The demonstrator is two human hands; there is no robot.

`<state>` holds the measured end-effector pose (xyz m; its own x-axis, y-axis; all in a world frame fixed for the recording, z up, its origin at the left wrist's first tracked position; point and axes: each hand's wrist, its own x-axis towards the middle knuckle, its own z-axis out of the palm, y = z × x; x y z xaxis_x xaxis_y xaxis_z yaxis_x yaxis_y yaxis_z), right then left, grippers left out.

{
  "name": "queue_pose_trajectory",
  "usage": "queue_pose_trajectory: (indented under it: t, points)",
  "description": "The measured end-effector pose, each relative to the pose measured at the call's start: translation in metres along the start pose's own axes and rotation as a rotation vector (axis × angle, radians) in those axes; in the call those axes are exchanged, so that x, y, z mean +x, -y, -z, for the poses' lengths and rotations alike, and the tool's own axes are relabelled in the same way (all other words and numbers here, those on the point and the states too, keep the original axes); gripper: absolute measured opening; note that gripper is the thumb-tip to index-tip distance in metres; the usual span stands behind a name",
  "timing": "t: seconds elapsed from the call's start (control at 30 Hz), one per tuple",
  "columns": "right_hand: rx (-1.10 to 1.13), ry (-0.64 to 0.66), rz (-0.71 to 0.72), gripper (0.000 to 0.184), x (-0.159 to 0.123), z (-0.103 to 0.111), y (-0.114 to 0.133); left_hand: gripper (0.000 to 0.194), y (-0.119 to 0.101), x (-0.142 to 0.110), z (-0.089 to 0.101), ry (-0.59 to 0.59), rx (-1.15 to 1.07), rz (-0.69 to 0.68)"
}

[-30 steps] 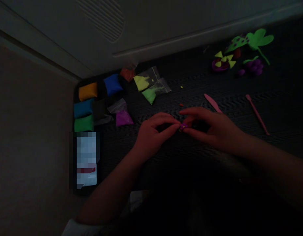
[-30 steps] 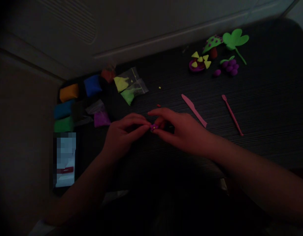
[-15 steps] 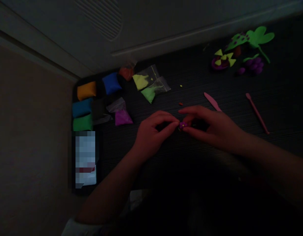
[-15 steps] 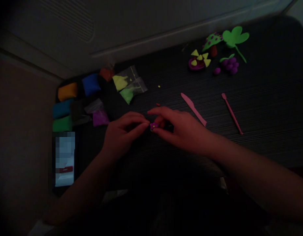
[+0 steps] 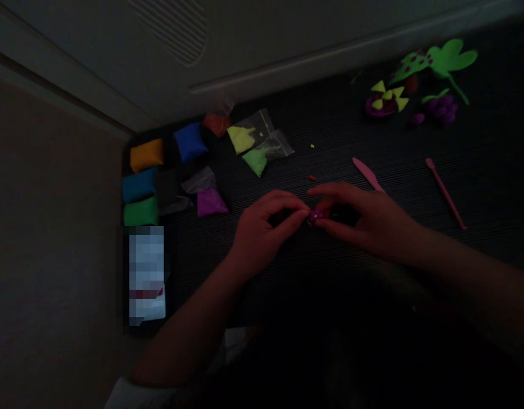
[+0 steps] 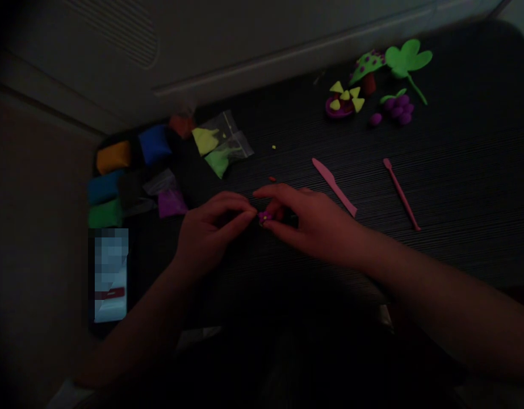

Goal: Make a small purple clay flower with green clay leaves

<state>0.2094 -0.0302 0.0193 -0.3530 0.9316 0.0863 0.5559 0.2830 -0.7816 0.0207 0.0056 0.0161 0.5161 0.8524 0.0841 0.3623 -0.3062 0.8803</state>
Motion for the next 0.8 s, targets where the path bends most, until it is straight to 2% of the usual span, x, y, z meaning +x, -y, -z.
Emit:
queue_pose_trajectory:
  t: [0.2,0.3,0.5,0.6,0.8]
  points:
    - [-0.059,-0.006,-0.004,0.041,0.000,0.000,-0.003,0.007,0.004,0.000,0.000,-0.060,-0.074,0.113]
    - [-0.107,-0.006,-0.016,0.041,0.001,0.000,-0.006,0.010,0.010,0.003,0.000,-0.168,-0.222,0.165]
    - [-0.250,-0.014,0.016,0.036,0.006,-0.002,-0.012,0.024,0.017,0.012,0.002,-0.395,-0.469,0.166]
    - [-0.298,0.002,0.028,0.031,0.008,-0.001,-0.014,0.024,0.018,0.012,0.002,-0.408,-0.501,0.159]
    - [-0.296,0.013,0.027,0.028,0.008,0.003,-0.018,0.013,0.023,0.009,0.001,-0.398,-0.519,0.147]
